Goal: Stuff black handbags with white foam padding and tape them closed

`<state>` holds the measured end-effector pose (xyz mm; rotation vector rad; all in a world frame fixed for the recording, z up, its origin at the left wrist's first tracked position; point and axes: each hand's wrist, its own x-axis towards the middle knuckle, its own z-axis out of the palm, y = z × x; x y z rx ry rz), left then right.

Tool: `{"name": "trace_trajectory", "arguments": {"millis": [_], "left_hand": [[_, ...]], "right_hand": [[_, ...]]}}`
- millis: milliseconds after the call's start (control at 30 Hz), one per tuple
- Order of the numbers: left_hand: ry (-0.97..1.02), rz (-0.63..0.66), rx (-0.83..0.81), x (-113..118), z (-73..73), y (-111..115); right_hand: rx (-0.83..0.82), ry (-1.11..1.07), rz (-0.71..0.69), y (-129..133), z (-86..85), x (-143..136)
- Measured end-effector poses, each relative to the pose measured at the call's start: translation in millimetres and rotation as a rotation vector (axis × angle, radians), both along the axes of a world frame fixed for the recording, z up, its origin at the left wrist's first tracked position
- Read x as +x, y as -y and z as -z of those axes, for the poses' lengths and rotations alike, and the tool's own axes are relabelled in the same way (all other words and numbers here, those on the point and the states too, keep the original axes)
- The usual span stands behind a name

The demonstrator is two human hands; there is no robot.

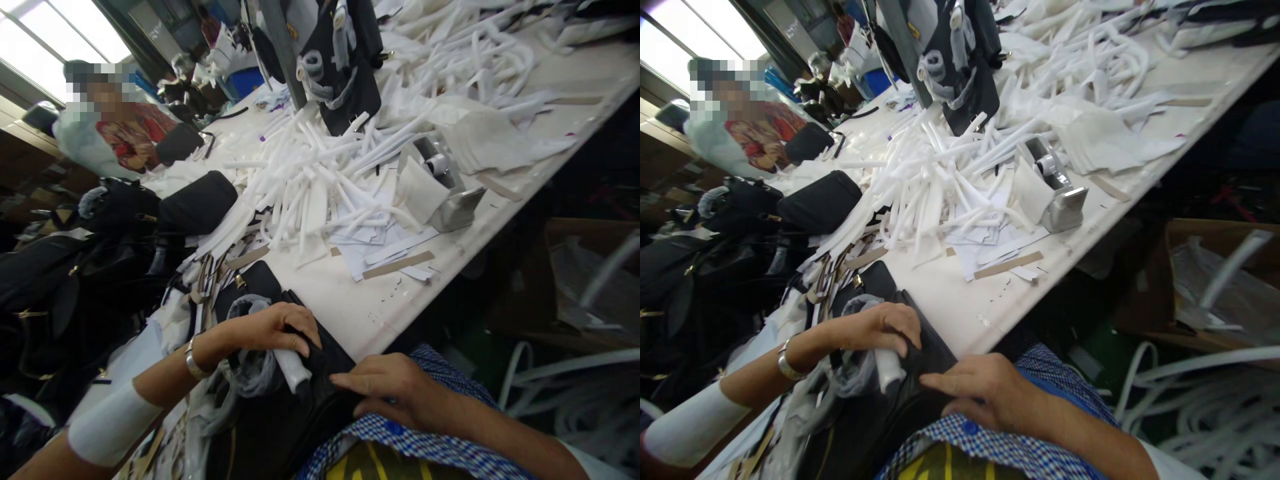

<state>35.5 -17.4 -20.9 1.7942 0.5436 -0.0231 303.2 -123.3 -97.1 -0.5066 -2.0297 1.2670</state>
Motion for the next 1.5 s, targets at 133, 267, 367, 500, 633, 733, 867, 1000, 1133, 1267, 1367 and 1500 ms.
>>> {"name": "trace_trajectory", "arguments": {"millis": [133,267,367,500,633,733,867,1000,1133,1267,1367,1500], "left_hand": [[-0.014,0.114,0.052,4,-3.7,0],[0.017,0.102,0.121,3,0.0,1],[0.056,0.004,0.025,-1,4.2,3],[0.055,-0.055,-0.065,-4,6.6,2],[0.041,-0.044,-0.082,-3,7.1,0],[0.026,-0.025,-0.073,1,5.9,2],[0.005,0.002,-0.014,1,0.8,4],[-0.105,0.022,0.209,-15,-0.4,-5],[-0.166,-0.023,0.317,-34,10.6,-17],[-0.154,-0.076,0.337,-38,20.8,-18],[-0.13,-0.093,0.37,-36,21.0,-16],[-0.102,-0.119,0.42,-38,15.0,-12]], "right_hand": [[0.031,-0.048,0.038,3,3.3,-2],[-0.021,-0.123,0.067,3,4.3,0],[-0.07,-0.153,0.055,3,1.1,3],[-0.122,-0.113,0.087,0,-11.1,9],[-0.035,-0.027,0.136,-15,-27.5,4],[0.137,0.072,-0.023,-32,-36.0,-10],[0.339,0.025,-0.121,-47,-35.9,-28],[0.466,-0.003,-0.04,-44,-29.1,-32],[0.338,-0.062,-0.053,-42,-17.3,-26],[-0.013,0.125,0.124,-47,-0.2,-30],[-0.099,0.446,0.209,-57,5.0,-49],[-0.061,0.669,0.157,-77,-1.4,-90]]}}
